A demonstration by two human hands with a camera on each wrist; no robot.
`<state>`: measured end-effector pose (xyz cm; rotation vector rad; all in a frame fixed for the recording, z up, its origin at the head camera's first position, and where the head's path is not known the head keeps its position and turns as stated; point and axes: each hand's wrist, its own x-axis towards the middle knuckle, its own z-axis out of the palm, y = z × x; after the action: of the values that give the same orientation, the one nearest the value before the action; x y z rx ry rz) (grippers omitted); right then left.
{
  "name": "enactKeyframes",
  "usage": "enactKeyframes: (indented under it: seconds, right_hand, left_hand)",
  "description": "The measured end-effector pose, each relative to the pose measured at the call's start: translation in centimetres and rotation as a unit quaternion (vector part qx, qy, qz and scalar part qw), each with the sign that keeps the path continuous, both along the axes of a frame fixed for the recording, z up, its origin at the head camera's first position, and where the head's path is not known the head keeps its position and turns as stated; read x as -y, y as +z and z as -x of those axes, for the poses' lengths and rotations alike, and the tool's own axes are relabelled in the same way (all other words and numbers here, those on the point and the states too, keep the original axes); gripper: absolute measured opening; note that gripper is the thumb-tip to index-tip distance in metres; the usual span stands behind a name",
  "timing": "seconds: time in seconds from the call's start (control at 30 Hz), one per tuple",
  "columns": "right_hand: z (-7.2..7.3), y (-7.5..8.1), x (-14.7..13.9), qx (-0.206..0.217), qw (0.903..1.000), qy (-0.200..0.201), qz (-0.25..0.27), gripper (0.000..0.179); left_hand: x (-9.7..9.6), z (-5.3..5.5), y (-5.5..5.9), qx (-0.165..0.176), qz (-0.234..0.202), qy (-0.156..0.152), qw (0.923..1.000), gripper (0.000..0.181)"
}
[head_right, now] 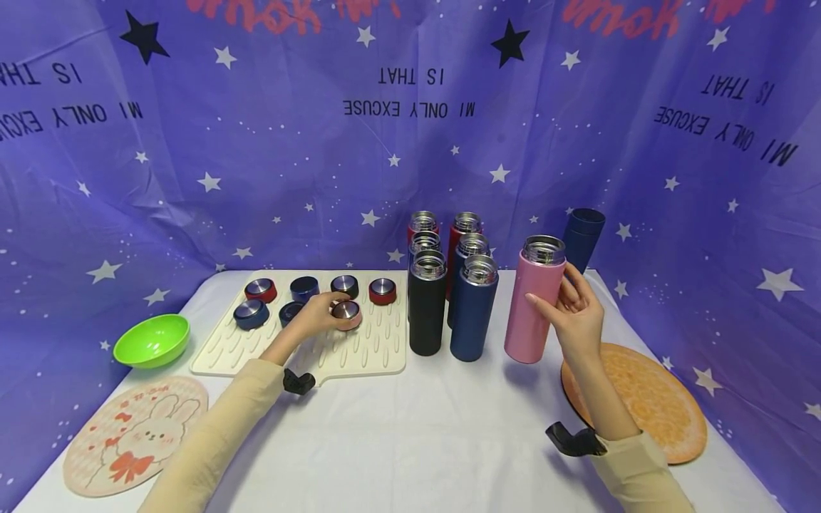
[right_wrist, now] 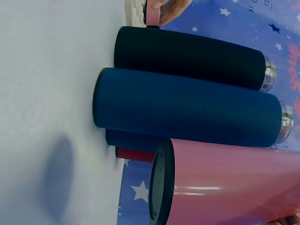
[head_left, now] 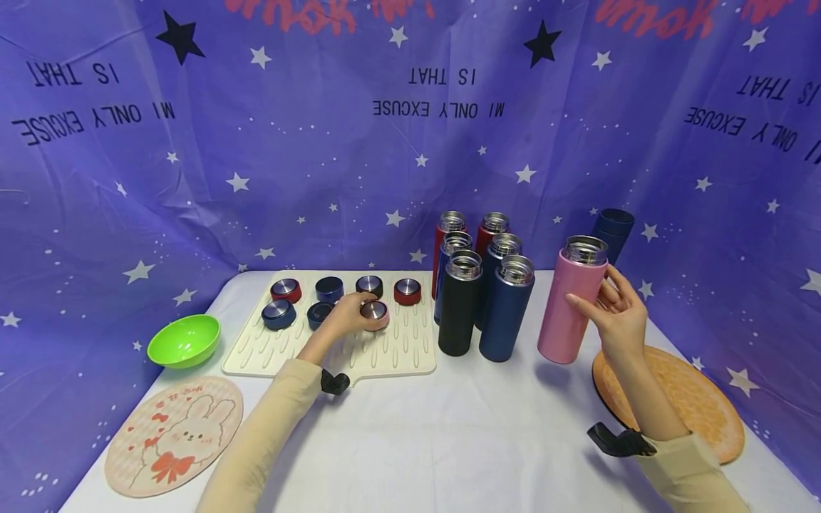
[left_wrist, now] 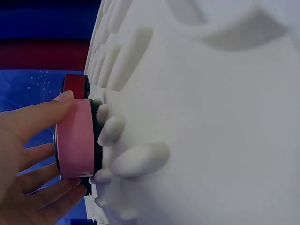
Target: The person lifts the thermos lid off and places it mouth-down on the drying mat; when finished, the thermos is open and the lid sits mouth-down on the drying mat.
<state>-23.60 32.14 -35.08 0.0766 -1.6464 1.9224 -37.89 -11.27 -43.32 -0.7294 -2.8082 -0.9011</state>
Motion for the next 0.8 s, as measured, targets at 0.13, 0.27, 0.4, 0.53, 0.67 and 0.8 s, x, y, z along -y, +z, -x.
enactKeyframes:
  seconds: [0.13,0.27,0.4,0.53,0.67,0.8]
  right_hand:
    - [0.7,-0.4,0.0,0.011,0.9998,0.004,0.014,0.072]
    - [1.2,-0.8,0.0,0.014,0.9998,-0.002,0.016,0.067]
    - [1.9,-1.1,0.0,0.001,0.9999,0.003,0.010,0.066]
    - [2.5,-1.3,0.0,-0.009,0.9999,0.000,0.007,0.066]
    - [3.3,-1.4,0.0,-0.003,0.9999,-0.016,-0.005,0.065]
    - [4.2,-1.6,0.1,0.007,0.9995,-0.025,-0.018,0.066]
  left_hand:
    - [0.4,-0.5,-0.4,-0.005,-0.018,0.004,0.9998,0.065]
    - [1.1,-1.4,-0.6,-0.012,-0.037,0.011,0.9992,0.065]
    - [1.9,-2.7,-0.4,-0.029,-0.055,0.019,0.9978,0.062]
    - [2.8,-4.0,-0.4,-0.048,-0.070,0.028,0.9960,0.061]
    - [3.6,-5.7,-0.3,-0.047,-0.077,0.042,0.9950,0.062]
    - [4.5,-7.1,0.0,-0.044,-0.073,0.060,0.9946,0.063]
